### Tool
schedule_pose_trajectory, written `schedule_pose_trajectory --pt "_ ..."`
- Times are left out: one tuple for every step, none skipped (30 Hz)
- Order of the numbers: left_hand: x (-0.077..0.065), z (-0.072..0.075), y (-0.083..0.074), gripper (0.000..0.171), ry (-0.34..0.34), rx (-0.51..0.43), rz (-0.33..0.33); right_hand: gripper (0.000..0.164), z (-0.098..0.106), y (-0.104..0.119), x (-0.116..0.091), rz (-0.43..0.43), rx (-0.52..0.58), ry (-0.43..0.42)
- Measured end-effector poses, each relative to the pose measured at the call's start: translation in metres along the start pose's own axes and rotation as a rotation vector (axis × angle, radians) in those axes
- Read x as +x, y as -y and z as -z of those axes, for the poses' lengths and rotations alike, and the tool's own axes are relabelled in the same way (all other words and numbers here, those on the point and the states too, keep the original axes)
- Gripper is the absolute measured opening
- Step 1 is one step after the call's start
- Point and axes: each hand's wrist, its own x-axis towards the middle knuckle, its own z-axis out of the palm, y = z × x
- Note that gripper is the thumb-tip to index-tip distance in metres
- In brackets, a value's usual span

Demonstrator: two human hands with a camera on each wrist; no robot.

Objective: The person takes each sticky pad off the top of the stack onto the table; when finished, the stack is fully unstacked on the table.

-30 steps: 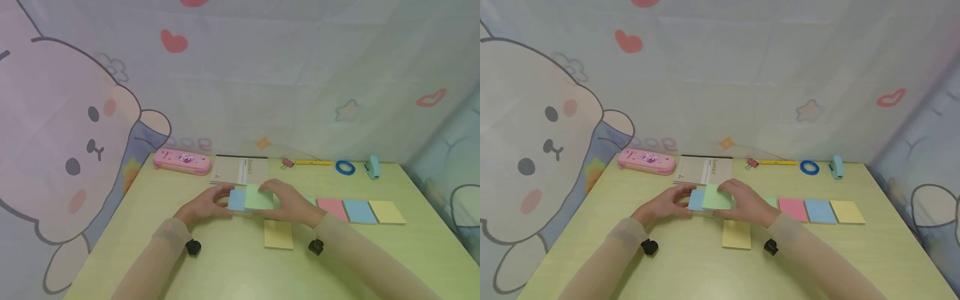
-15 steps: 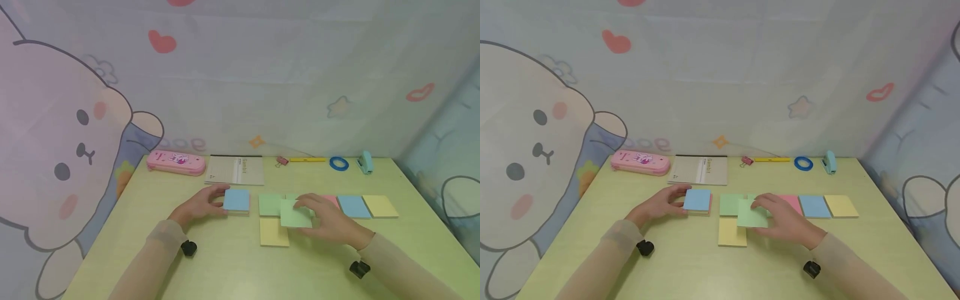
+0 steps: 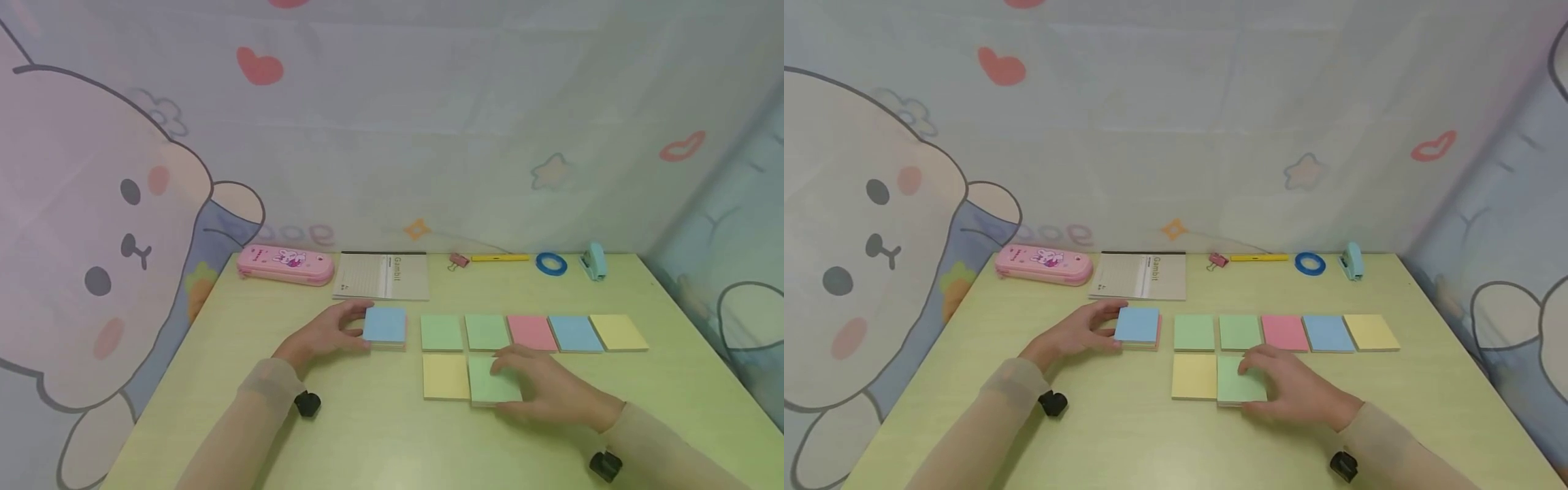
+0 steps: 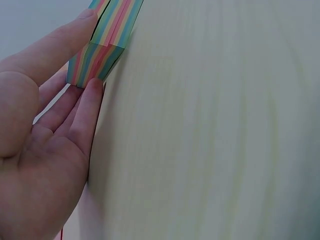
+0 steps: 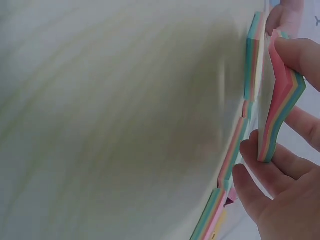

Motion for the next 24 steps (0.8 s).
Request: schedule_pose_trajectory --pt "-0.0002 0.0 0.0001 0.088 0.0 -0.002 -0.001 0.042 -0.0013 -0.0008 -0.0004 -0.002 -0.005 0.01" --pt "-0.0003 0.0 0.0002 0.088 0.0 -0.004 -0.002 0.043 -0.0025 -0.0013 -0.0008 -0.005 -0.008 0.018" --pt "-0.0005 -0.0001 0.0002 0.088 0.001 -0.006 -0.003 0.043 -0.0035 -0.0015 -0.0013 -0.007 -0.015 0.026" --pt "-0.0007 -0.0002 -0.0004 0.089 0.002 -0.008 -0.004 0.043 -0.0043 -0.0019 -0.0018 -0.009 -0.018 0.035" --pt "-0.0008 -0.0003 -0.0004 0.089 0.004 -0.009 -0.005 0.043 -0.005 -0.002 -0.0021 -0.005 -0.023 0.041" --pt "-0.0009 -0.0003 -0.0005 0.089 0.004 -0.011 -0.005 0.043 -0.0054 -0.0019 -0.0025 -0.003 -0.028 0.048" --pt "-0.0011 -0.0004 -0.0007 0.089 0.004 -0.009 -0.006 0.043 -0.0056 -0.0017 -0.0028 -0.001 -0.034 0.054" --pt "-0.0013 -0.0004 -0.0008 0.089 0.002 -0.009 -0.005 0.043 -0.0057 -0.0015 -0.003 0.002 -0.042 0.058" --pt "-0.0014 -0.0004 -0.0009 0.089 0.0 -0.008 -0.004 0.044 -0.0056 -0.0014 -0.0031 0.005 -0.05 0.063" --pt "-0.0014 -0.0003 -0.0012 0.089 -0.001 -0.007 -0.003 0.044 -0.0057 -0.0015 -0.0033 0.005 -0.056 0.068" --pt "-0.0014 -0.0003 -0.0014 0.089 -0.002 -0.006 -0.002 0.045 -0.0055 -0.0013 -0.0032 0.001 -0.063 0.073" --pt "-0.0014 -0.0003 -0.0015 0.089 -0.003 -0.006 -0.001 0.045 -0.0053 -0.0016 -0.0032 -0.005 -0.071 0.08" --pt "-0.0014 -0.0002 -0.0015 0.089 -0.002 -0.006 0.0 0.045 -0.0052 -0.0022 -0.0034 -0.012 -0.077 0.086" --pt "-0.0013 -0.0003 -0.0016 0.089 -0.002 -0.008 0.001 0.046 -0.0052 -0.0029 -0.0035 -0.019 -0.086 0.09" --pt "-0.0014 -0.0005 -0.0017 0.089 0.0 -0.008 0.001 0.046 -0.0051 -0.0037 -0.0034 -0.025 -0.092 0.094" --pt "-0.0012 -0.0003 -0.0016 0.089 0.0 -0.009 0.0 0.046 -0.0048 -0.0046 -0.0031 -0.032 -0.102 0.093" --pt "-0.001 -0.0003 -0.0016 0.089 0.001 -0.009 0.0 0.046 -0.0048 -0.0054 -0.0028 -0.034 -0.106 0.09" --pt "-0.0008 -0.0003 -0.0016 0.089 0.002 -0.01 -0.001 0.046 -0.0048 -0.0065 -0.0027 -0.038 -0.111 0.087" --pt "-0.0007 -0.0002 -0.0015 0.089 0.003 -0.009 -0.003 0.046 -0.0046 -0.0072 -0.0025 -0.039 -0.115 0.081" --pt "-0.0004 -0.0001 -0.0007 0.088 0.003 -0.009 -0.004 0.045 -0.0044 -0.0076 -0.0024 -0.038 -0.117 0.075" --pt "-0.0002 0.0 -0.0006 0.089 0.004 -0.01 -0.004 0.045 -0.0043 -0.0082 -0.0023 -0.037 -0.117 0.072" --pt "0.0001 0.0001 -0.0003 0.089 0.003 -0.011 -0.003 0.045 -0.0041 -0.0087 -0.0023 -0.034 -0.117 0.068" --pt "0.0004 0.0001 -0.0001 0.089 0.004 -0.013 -0.004 0.045 -0.0037 -0.009 -0.0022 -0.032 -0.114 0.066" --pt "0.0007 0.0002 0.0001 0.089 0.004 -0.014 -0.006 0.044 -0.003 -0.0092 -0.002 -0.033 -0.114 0.067"
